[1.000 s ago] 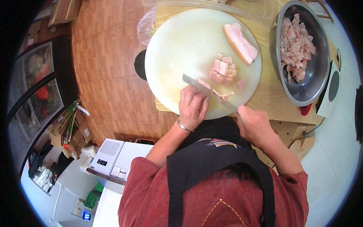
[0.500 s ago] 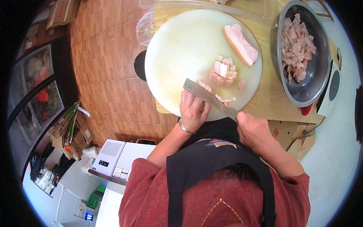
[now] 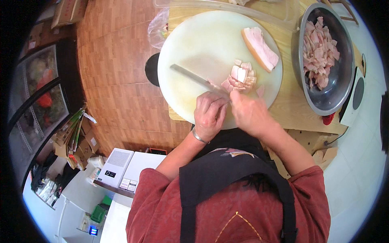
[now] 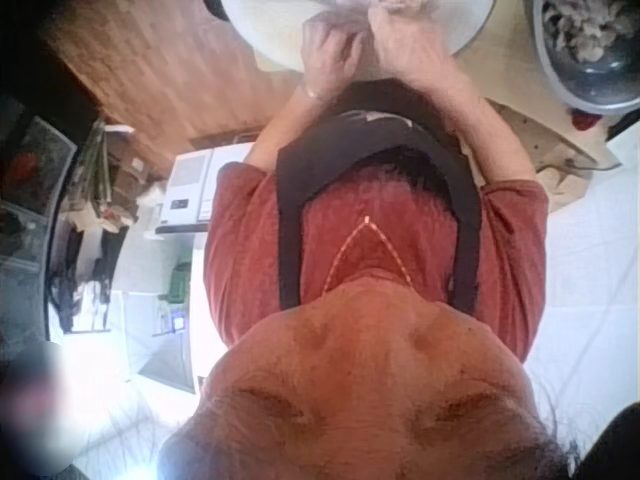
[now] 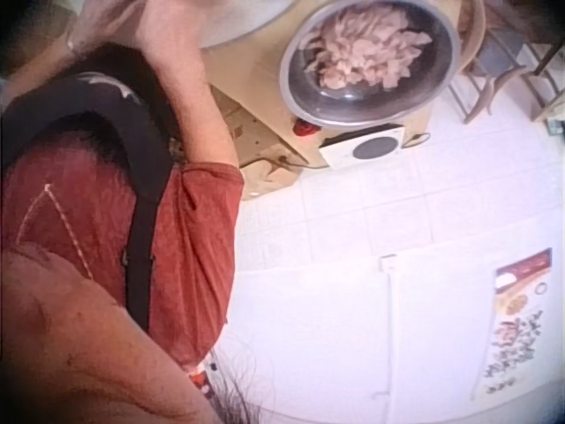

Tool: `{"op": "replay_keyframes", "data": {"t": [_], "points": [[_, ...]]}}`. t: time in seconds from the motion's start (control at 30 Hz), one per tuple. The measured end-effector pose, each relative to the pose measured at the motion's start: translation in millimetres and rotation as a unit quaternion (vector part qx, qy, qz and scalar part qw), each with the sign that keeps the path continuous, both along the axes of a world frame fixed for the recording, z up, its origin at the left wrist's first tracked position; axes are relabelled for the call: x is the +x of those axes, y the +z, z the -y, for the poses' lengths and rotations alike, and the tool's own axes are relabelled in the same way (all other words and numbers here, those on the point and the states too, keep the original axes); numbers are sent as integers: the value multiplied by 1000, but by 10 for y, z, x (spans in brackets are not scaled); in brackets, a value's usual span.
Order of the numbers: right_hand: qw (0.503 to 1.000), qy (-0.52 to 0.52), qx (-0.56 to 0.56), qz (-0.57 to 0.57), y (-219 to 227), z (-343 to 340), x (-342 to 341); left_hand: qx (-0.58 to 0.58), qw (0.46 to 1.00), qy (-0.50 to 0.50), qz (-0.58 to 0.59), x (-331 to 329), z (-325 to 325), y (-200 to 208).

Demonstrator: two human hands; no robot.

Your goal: The person slices a piece of pork belly into thin strips on a white cutting board using a cleaver. The sliced pieces are transferred into a metal bowl. The person continues slicing additional pieces of pork belly in the same manner.

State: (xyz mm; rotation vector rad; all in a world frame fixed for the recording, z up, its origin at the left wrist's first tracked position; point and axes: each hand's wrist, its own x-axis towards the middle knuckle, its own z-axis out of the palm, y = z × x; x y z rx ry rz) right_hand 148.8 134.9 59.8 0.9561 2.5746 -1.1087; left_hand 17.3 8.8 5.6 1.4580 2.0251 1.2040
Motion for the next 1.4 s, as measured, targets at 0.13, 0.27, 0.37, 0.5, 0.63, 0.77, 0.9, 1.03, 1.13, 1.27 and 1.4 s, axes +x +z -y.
{"op": "replay_keyframes", "data": {"t": [0.13,0.27,0.37,0.5,0.63,0.77,0.9,1.03,1.13,1.27,1.4], "points": [[998,-55,-25,-14,46,-108,194,39,999,-13,-7,-45,-54,58],[999,31,-2,27,454,-13,548,38,999,-3,-15,-31,-13,55],[997,56,15,49,616,106,724,-2,999,-14,-38,-38,22,40],[997,49,19,61,664,147,748,6,999,-21,-38,-48,-12,38],[997,49,17,60,597,127,598,3,999,-20,-33,-45,-28,49],[998,50,23,41,428,150,454,-2,1000,-17,-20,-59,-31,73],[997,55,15,55,255,124,197,-16,1000,-2,-12,-36,-19,78],[999,24,26,20,21,81,14,6,1000,-7,0,-29,-35,53],[999,-32,-4,9,-19,-20,117,30,999,-18,-5,-57,-19,78],[999,7,17,29,294,3,509,40,999,-14,-18,-61,-2,70],[997,61,24,51,600,101,691,1,999,-17,-37,-41,56,29]]}}
